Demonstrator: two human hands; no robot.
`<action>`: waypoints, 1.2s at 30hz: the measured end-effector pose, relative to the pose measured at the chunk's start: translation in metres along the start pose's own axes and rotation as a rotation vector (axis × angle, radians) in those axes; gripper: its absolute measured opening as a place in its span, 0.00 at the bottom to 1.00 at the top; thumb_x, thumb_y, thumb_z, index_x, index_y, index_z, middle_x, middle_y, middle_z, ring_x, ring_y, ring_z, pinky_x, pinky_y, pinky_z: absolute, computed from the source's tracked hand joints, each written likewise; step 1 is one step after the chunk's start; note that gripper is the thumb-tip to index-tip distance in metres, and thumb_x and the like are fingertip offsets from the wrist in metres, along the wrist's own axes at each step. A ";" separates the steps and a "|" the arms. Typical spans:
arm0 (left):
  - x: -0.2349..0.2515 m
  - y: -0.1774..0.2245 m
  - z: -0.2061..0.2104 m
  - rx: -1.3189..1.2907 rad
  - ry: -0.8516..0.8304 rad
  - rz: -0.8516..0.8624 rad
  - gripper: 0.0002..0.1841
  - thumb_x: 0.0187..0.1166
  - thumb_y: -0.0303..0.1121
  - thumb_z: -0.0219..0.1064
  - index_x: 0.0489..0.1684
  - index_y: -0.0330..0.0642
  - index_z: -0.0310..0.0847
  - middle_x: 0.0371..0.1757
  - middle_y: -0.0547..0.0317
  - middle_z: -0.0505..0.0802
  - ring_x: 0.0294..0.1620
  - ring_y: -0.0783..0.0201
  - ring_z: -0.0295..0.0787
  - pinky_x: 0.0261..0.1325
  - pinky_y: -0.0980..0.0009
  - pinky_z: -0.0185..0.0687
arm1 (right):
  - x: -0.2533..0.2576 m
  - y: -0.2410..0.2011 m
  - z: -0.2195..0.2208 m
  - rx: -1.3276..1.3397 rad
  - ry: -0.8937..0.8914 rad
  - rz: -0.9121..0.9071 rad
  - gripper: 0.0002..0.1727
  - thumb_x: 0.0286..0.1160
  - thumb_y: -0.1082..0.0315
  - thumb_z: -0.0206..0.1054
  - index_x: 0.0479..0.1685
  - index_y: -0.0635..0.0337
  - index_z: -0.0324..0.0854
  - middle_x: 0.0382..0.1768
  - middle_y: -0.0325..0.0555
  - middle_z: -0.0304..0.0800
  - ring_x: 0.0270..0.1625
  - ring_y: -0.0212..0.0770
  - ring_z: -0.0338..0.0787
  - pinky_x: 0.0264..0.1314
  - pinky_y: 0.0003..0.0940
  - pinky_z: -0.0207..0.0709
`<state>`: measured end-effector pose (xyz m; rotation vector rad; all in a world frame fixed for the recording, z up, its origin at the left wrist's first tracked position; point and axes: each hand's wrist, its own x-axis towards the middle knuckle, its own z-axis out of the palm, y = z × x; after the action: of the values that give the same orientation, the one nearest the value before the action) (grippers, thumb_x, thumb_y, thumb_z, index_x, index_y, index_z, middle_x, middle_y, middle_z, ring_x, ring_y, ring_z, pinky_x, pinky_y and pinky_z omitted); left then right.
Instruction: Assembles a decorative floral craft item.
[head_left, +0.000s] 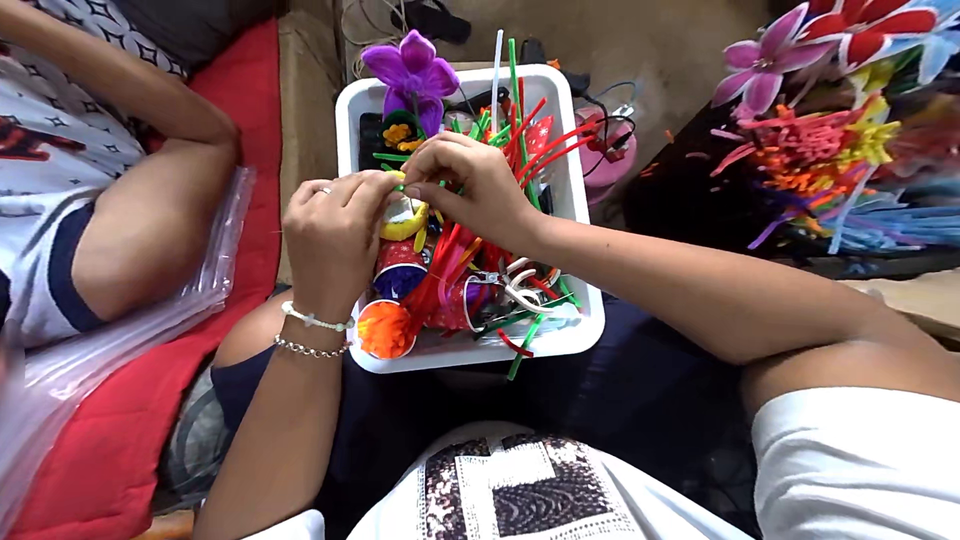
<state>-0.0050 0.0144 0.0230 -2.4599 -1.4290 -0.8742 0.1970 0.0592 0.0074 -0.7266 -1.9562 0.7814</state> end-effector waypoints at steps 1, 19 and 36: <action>0.002 0.001 0.001 -0.008 0.029 -0.012 0.11 0.89 0.34 0.62 0.54 0.42 0.91 0.53 0.49 0.97 0.55 0.51 0.94 0.65 0.52 0.80 | 0.001 -0.003 -0.001 -0.006 0.012 0.003 0.08 0.80 0.71 0.69 0.46 0.68 0.88 0.48 0.52 0.91 0.49 0.37 0.93 0.54 0.31 0.89; -0.008 0.011 0.000 -0.447 0.139 -0.140 0.11 0.81 0.30 0.72 0.51 0.31 0.91 0.47 0.47 0.96 0.46 0.72 0.94 0.53 0.78 0.87 | 0.003 -0.034 -0.014 0.064 -0.016 0.014 0.06 0.78 0.76 0.70 0.47 0.70 0.84 0.41 0.50 0.92 0.42 0.35 0.94 0.48 0.30 0.90; -0.007 -0.009 -0.018 -0.883 0.205 -0.489 0.09 0.81 0.25 0.69 0.54 0.37 0.87 0.46 0.68 0.96 0.45 0.74 0.93 0.54 0.75 0.91 | 0.046 0.172 -0.189 -0.655 -0.222 0.779 0.45 0.57 0.79 0.80 0.83 0.64 0.67 0.74 0.80 0.71 0.73 0.79 0.76 0.70 0.77 0.69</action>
<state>-0.0226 0.0068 0.0324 -2.3977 -1.8734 -2.1846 0.3744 0.2461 -0.0205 -1.9379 -2.1401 0.6585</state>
